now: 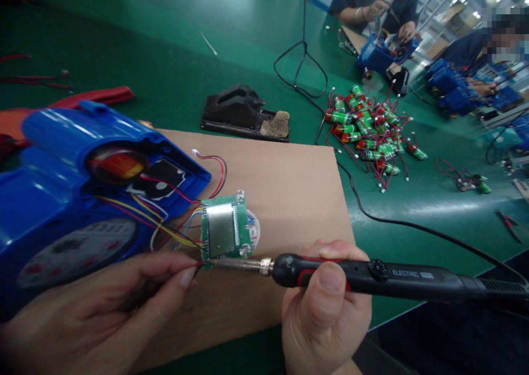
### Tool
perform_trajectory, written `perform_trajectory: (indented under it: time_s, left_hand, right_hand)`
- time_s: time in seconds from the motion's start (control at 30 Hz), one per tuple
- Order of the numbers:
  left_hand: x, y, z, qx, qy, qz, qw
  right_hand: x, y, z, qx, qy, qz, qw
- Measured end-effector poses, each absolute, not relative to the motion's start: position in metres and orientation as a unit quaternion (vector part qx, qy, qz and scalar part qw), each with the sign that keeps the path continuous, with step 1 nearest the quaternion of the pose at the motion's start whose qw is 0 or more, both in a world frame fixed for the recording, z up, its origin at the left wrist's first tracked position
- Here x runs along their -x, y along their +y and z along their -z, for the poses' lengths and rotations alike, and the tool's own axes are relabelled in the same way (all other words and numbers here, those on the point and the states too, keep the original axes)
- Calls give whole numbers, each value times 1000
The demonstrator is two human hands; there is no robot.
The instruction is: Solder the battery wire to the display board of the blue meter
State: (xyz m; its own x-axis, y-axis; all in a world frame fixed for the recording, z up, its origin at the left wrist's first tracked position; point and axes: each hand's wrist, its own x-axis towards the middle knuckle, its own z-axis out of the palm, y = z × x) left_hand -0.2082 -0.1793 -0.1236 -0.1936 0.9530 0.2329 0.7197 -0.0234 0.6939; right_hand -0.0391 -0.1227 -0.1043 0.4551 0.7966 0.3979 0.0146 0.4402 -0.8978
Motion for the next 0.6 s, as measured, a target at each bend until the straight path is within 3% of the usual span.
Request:
perform_trajectory:
  time_s: [0.6]
  left_hand:
    - [206, -178, 124, -604, 682, -372, 176]
  right_hand:
    - [36, -121, 108, 449, -446, -260, 730]
